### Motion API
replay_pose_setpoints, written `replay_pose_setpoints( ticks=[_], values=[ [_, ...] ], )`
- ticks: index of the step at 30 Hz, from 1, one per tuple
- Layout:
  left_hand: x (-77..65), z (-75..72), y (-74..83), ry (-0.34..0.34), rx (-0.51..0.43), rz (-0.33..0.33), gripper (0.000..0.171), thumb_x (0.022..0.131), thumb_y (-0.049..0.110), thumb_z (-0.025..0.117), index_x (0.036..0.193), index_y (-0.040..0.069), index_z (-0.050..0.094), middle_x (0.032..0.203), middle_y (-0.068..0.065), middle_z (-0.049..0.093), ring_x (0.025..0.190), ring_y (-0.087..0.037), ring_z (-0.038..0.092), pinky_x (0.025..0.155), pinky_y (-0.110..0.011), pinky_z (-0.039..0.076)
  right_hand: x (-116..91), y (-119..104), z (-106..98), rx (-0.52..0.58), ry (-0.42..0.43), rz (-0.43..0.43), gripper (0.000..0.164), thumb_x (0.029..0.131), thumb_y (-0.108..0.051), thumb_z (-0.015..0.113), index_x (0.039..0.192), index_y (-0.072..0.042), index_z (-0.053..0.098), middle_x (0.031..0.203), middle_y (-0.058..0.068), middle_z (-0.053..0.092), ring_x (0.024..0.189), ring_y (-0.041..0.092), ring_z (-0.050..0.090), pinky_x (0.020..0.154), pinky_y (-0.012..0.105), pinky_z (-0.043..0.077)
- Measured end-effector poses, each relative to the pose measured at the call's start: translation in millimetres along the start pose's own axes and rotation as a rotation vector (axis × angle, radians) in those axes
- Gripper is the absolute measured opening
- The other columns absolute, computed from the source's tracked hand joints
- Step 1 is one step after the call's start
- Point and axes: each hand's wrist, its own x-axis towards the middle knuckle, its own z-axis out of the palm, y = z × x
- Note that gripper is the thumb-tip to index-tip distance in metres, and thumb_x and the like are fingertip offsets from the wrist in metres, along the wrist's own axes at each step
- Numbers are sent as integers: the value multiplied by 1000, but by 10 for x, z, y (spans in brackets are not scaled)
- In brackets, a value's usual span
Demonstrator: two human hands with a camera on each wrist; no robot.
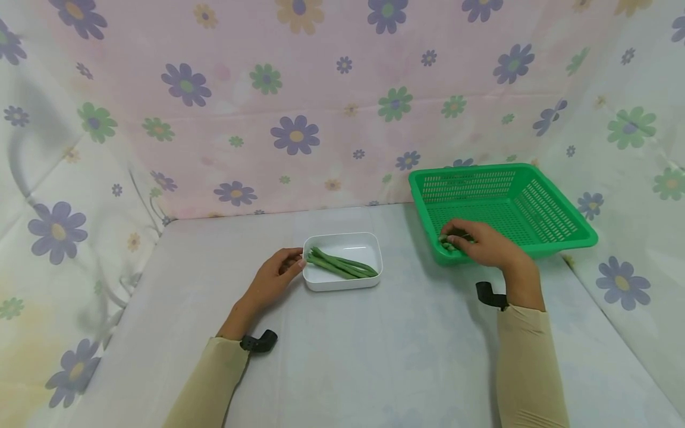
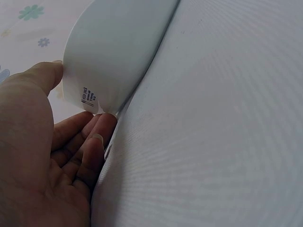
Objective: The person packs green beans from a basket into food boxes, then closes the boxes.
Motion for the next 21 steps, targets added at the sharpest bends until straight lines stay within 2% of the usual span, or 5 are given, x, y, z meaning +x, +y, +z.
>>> replay_pose_setpoints(
  ticks=[13,18,21],
  values=[
    [-2,-1,-10,-1,-3,2,49,109,38,62,150,11,57,127,-7,67,112,-21,62,97,-41,51,61,-3,32,-5,106,-28,19,112,-11,56,125,-4,68,118,9,72,109,28,66,93,48,53],
    [-1,-2,-13,0,3,13,49,110,37,62,150,11,57,127,-8,67,112,-21,62,96,-40,51,103,-17,66,3,189,-81,18,110,-9,59,123,-3,69,119,13,73,109,33,69,90,51,53],
    [0,-4,-5,-1,0,9,49,109,38,62,150,11,57,127,-7,67,112,-21,62,97,-41,51,125,-30,88,-14,252,-103,17,108,-5,61,122,-3,70,118,12,74,109,33,70,90,47,54]
  ],
)
